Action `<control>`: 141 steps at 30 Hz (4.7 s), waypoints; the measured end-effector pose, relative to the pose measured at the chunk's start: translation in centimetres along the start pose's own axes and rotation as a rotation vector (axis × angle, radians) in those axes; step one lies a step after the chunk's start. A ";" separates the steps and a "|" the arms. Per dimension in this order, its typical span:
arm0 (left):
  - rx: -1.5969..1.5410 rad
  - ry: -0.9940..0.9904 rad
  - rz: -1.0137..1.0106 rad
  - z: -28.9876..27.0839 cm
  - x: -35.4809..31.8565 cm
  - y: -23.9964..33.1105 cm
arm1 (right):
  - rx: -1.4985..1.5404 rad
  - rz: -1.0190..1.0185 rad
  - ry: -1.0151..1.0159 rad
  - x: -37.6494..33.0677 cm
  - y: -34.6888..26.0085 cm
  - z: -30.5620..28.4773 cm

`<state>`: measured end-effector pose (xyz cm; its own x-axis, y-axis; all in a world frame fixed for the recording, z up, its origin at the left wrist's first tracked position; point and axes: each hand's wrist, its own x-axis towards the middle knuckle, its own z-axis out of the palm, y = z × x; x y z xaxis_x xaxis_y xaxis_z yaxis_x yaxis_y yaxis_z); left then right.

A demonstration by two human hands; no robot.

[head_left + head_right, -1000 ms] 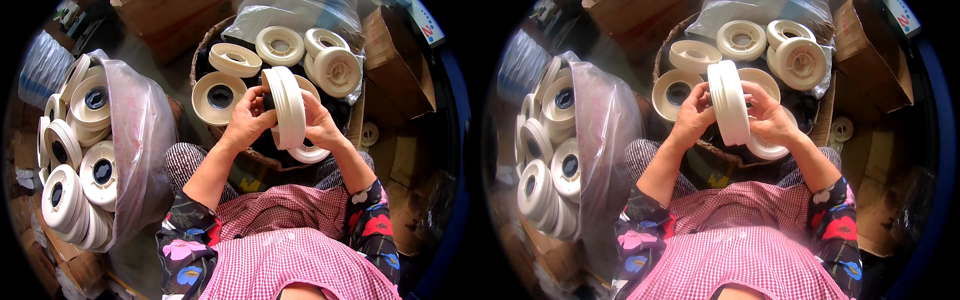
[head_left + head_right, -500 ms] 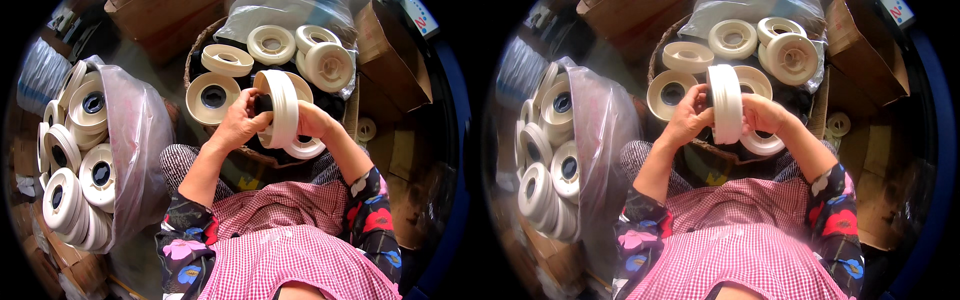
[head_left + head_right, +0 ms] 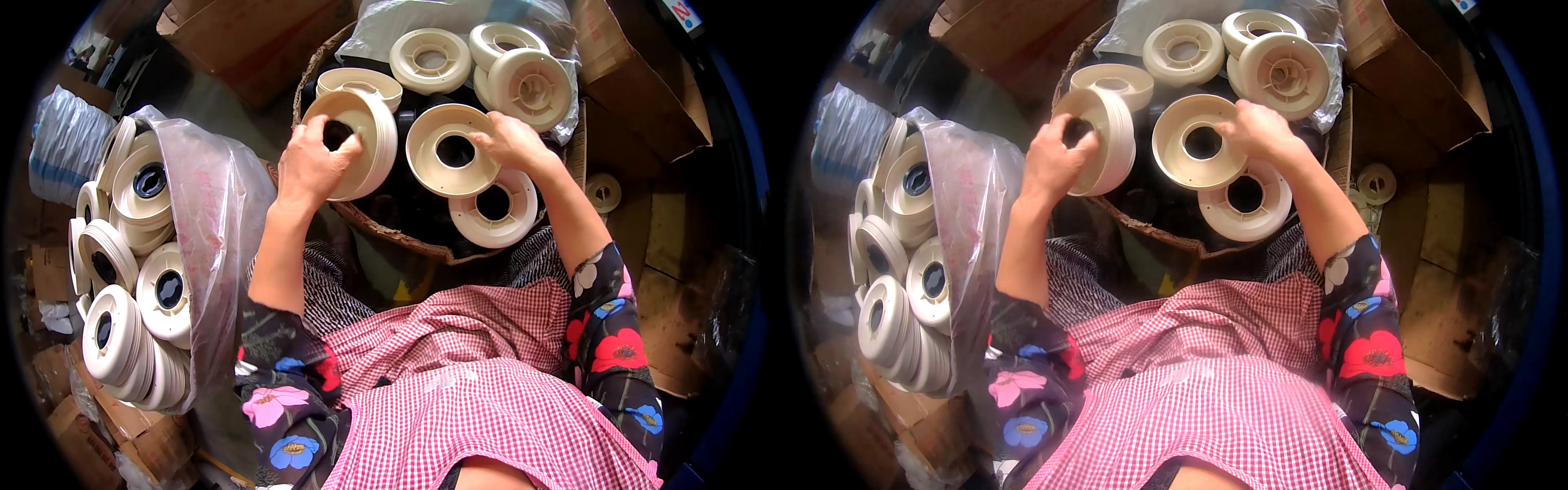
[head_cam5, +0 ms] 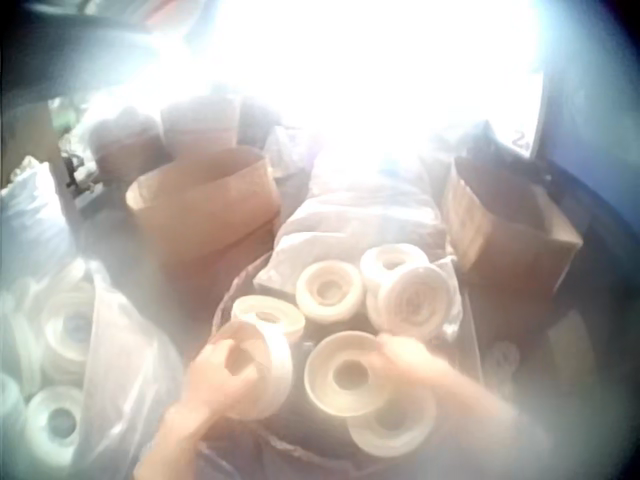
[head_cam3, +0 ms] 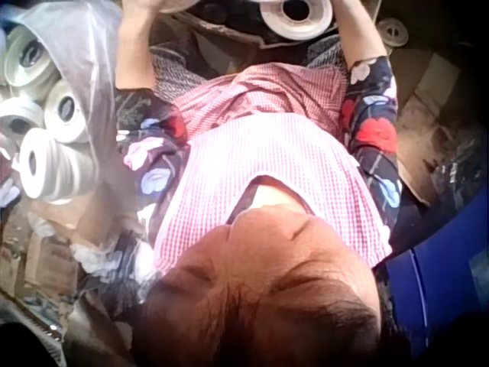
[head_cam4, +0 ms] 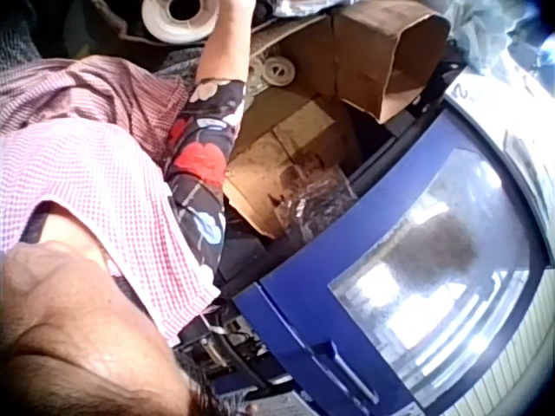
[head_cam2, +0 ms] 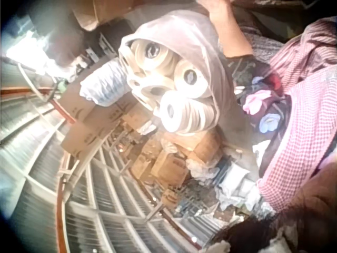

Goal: The person sorts white and black plastic industrial parts by hand, taking white rings from a box and placing them onto black circular bases, then setting the assembled components into a large bag.

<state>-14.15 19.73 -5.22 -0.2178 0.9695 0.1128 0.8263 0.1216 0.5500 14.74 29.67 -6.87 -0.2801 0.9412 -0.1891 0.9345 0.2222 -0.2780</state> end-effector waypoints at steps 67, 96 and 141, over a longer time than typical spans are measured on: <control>-1.789 -0.776 -0.299 5.5 0.8 5.7 | 0.530 -0.897 0.225 -5.1 -3.8 -3.5; -0.756 0.133 0.251 -1.7 -0.1 2.6 | 0.189 -0.195 -0.171 -3.4 -2.5 -2.5; -1.449 -0.307 0.121 8.7 -0.8 6.7 | 1.502 0.047 -0.172 -4.2 -1.9 -0.7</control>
<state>-3.92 21.64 -8.87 0.0803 0.9864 0.1437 -0.4331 -0.0953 0.8963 14.26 25.49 -4.91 -0.3785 0.8757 -0.2998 -0.1125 -0.3650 -0.9242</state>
